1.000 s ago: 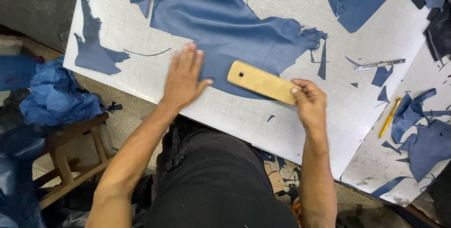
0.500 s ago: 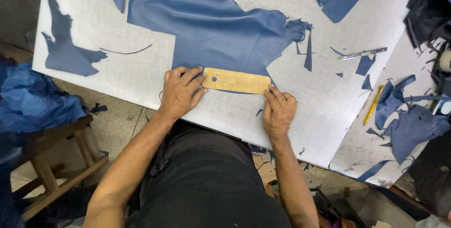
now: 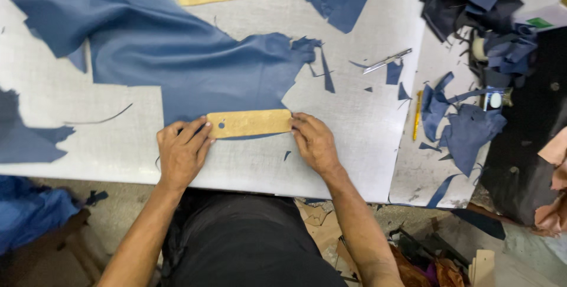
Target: The person cuts blue leather into rectangular strips using a utility knife and a wooden template as a straightedge. They repeatedly position the template, cut along its edge, and set aside the finished strips on the worktable.
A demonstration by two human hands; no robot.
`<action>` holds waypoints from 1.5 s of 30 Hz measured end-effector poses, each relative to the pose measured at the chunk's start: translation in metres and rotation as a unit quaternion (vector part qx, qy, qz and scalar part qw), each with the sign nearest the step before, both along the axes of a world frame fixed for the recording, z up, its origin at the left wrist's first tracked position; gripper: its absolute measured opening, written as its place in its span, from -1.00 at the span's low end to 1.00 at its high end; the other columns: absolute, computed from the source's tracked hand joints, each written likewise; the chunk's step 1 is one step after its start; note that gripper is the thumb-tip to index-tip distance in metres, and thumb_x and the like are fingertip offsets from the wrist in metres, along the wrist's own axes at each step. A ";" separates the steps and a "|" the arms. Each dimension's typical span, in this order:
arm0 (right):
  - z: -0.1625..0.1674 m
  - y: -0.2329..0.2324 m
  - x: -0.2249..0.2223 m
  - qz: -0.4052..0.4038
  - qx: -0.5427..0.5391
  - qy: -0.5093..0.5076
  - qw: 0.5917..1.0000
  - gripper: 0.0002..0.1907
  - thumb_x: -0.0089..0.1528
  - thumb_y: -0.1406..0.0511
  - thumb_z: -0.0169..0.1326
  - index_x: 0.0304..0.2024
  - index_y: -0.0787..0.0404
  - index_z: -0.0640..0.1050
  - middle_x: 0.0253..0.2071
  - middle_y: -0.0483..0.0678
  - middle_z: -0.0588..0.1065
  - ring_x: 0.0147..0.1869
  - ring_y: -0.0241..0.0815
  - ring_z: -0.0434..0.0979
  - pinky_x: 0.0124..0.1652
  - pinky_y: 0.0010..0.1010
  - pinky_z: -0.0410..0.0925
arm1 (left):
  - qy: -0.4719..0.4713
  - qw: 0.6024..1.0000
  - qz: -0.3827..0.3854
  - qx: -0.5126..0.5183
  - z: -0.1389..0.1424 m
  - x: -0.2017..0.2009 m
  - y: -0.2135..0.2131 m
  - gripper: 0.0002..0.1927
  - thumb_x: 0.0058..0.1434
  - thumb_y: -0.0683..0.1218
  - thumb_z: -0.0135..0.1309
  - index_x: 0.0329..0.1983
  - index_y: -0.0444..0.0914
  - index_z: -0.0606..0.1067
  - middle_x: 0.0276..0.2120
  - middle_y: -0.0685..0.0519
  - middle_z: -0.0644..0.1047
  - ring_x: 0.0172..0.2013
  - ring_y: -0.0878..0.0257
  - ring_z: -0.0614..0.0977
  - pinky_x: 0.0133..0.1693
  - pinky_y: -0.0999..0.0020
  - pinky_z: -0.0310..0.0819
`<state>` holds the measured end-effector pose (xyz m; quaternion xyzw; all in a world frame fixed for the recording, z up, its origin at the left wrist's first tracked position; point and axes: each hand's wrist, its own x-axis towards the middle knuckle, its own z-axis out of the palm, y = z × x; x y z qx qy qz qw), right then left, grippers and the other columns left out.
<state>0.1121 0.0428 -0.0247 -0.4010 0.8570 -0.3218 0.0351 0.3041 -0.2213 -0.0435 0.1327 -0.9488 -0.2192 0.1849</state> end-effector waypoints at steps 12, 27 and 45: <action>0.018 0.088 -0.175 -0.002 0.102 0.283 0.954 -0.88 0.31 0.47 0.12 -0.12 0.24 0.58 -0.15 0.04 0.51 -0.01 0.07 0.52 0.03 -0.16 0.37 | -0.041 0.965 -0.229 0.124 0.007 0.010 0.065 -0.65 0.28 -0.02 0.19 0.07 -0.27 0.55 0.05 -0.10 0.54 0.12 0.02 0.51 0.19 0.05 0.36; 0.011 -0.125 0.016 0.213 0.076 0.097 0.969 -0.55 0.16 0.45 0.12 0.13 0.23 0.59 -0.02 -0.04 0.52 -0.08 -0.01 0.53 -0.06 -0.19 0.42 | -0.257 0.962 -0.090 0.002 0.016 -0.010 0.062 0.01 0.15 0.48 -0.09 0.46 -0.27 0.21 0.44 -0.40 0.04 0.44 -0.34 -0.05 0.40 -0.18 -0.25; 0.020 0.016 -0.044 0.139 0.235 0.192 0.943 -0.42 0.04 0.56 0.09 0.14 0.23 0.57 0.01 -0.04 0.54 -0.19 -0.08 0.47 -0.14 -0.19 0.36 | -0.346 0.911 -0.156 -0.163 0.027 -0.043 0.063 -0.13 0.24 0.51 -0.23 0.52 0.03 0.11 0.23 -0.48 0.27 0.22 -0.43 0.31 0.10 -0.31 0.33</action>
